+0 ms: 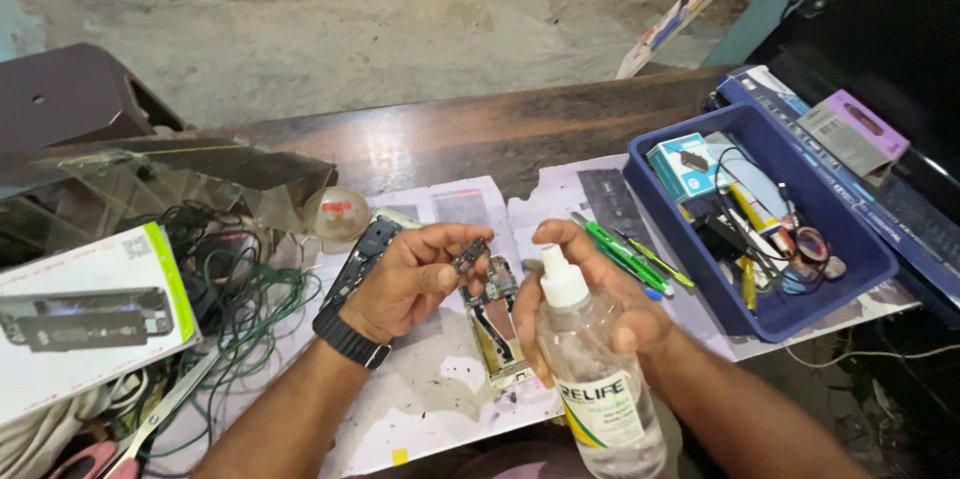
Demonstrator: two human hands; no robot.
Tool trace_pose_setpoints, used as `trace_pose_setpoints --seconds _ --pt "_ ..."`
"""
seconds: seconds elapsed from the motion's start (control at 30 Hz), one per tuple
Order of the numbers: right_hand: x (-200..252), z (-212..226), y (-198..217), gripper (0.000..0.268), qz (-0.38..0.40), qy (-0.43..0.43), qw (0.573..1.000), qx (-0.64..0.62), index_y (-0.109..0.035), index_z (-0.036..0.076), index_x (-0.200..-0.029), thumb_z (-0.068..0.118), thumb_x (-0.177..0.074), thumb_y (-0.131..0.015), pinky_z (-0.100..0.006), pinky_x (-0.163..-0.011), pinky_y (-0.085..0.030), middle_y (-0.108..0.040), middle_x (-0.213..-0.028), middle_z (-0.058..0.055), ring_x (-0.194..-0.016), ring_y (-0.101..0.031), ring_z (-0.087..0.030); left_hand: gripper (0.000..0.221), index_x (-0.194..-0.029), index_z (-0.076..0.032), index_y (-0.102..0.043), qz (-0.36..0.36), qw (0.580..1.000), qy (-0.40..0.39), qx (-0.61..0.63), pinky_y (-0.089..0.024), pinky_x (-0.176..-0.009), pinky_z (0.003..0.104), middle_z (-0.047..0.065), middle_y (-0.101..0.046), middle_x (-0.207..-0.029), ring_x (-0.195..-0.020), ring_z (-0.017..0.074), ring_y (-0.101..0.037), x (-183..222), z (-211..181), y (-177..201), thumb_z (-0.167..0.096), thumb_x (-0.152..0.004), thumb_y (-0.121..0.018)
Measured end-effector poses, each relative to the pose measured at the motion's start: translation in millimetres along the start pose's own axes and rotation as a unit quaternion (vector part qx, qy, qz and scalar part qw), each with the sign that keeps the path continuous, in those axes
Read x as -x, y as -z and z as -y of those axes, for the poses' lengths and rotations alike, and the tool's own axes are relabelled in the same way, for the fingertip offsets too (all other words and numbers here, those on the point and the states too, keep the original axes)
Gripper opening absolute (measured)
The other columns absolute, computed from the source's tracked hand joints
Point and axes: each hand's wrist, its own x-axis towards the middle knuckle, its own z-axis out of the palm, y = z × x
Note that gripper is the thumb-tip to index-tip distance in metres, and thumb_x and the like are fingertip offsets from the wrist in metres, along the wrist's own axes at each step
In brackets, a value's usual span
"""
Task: The person disassembles a mobile phone, removes a small component, and cleans it using a spray bottle and a toothbrush. The person then reinserts the cleaned component into the phone chassis.
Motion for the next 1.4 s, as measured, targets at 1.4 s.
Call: trace_pose_setpoints --seconds 1.4 --pt "-19 29 -36 0.084 -0.048 0.116 0.67 0.732 -0.04 0.01 -0.142 0.015 -0.07 -0.084 -0.039 -0.075 -0.059 -0.069 -0.104 -0.01 -0.085 -0.073 -0.026 0.061 -0.143 0.007 -0.057 0.02 1.0 0.009 -0.004 -0.054 -0.095 0.033 0.012 -0.071 -0.117 -0.099 0.0189 -0.068 1 2 2 -0.02 -0.094 -0.081"
